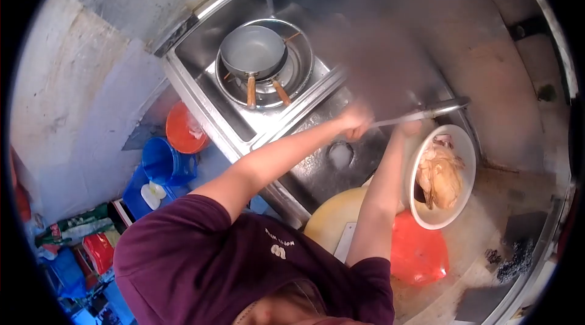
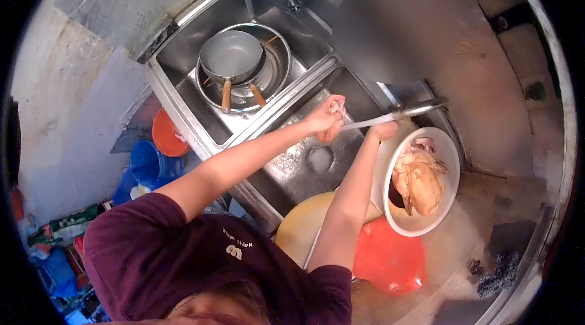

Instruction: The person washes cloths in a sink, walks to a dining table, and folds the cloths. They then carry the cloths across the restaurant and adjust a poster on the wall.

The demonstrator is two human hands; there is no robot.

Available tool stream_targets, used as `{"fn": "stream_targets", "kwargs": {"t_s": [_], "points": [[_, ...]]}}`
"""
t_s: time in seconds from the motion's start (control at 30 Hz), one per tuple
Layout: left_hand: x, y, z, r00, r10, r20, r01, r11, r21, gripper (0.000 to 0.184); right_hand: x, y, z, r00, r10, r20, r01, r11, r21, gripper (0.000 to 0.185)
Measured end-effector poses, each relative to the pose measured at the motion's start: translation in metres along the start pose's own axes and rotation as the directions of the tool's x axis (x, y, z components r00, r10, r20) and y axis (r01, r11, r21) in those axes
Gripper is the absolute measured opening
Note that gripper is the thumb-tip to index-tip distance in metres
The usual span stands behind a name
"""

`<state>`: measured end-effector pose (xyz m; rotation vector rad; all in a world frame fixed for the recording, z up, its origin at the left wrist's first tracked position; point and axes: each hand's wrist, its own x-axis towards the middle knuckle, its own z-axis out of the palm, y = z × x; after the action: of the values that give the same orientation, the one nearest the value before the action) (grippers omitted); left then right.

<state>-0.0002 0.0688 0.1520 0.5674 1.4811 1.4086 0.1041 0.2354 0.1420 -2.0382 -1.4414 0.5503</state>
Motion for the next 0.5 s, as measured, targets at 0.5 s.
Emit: {"fn": "stream_targets", "kwargs": {"t_s": [0.5], "points": [[-0.085, 0.11, -0.251, 0.988, 0.082, -0.131, -0.144, 0.791, -0.595, 0.046, 0.042, 0.054, 0.049, 0.692, -0.015, 0.721, -0.648, -0.452, 0.613, 0.045]]}}
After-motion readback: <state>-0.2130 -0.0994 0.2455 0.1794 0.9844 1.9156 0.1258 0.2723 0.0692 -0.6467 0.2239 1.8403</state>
